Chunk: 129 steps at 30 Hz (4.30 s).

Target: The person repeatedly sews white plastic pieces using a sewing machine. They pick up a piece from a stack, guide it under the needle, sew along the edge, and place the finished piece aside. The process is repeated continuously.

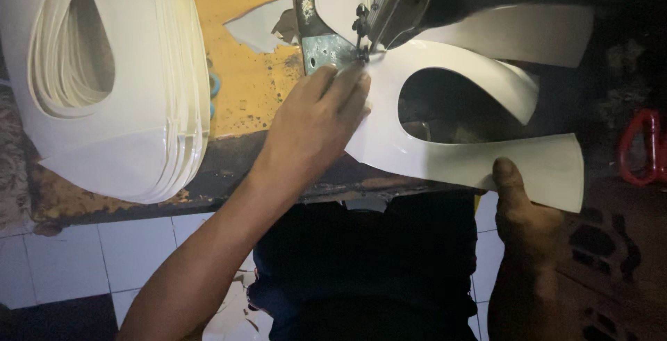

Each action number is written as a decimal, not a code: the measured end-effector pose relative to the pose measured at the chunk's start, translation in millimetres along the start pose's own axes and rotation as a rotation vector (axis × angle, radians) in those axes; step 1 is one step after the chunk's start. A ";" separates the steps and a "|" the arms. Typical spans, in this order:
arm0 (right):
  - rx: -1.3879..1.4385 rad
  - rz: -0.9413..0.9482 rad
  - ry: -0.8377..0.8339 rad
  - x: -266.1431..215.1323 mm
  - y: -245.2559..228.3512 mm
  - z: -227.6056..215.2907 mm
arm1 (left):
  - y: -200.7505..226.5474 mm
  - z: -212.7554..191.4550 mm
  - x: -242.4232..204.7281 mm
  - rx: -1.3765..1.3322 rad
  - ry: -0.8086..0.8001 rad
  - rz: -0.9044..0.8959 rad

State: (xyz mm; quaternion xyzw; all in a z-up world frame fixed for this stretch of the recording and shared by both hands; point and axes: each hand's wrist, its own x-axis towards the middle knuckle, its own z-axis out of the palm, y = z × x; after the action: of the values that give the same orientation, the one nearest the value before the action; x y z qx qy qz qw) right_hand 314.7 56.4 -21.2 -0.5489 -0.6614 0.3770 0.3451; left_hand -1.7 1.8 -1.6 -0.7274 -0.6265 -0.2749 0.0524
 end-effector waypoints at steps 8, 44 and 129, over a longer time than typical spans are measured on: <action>-0.215 -0.022 -0.134 9.1 -20.8 -1.1 | -3.8 -8.6 -8.6 -0.217 -0.080 0.029; 0.080 0.028 -0.153 33.2 -31.3 3.3 | -24.3 -13.9 6.2 -0.262 -0.215 -0.110; -0.807 -0.626 -0.438 55.3 -54.7 78.2 | -37.3 11.6 5.4 -0.093 -0.137 -0.183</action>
State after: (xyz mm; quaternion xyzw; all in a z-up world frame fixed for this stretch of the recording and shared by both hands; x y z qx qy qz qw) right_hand 212.3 95.4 -8.1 -0.3239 -0.9411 0.0785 0.0575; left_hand -32.5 19.3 -18.9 -0.6861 -0.6789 -0.2568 -0.0494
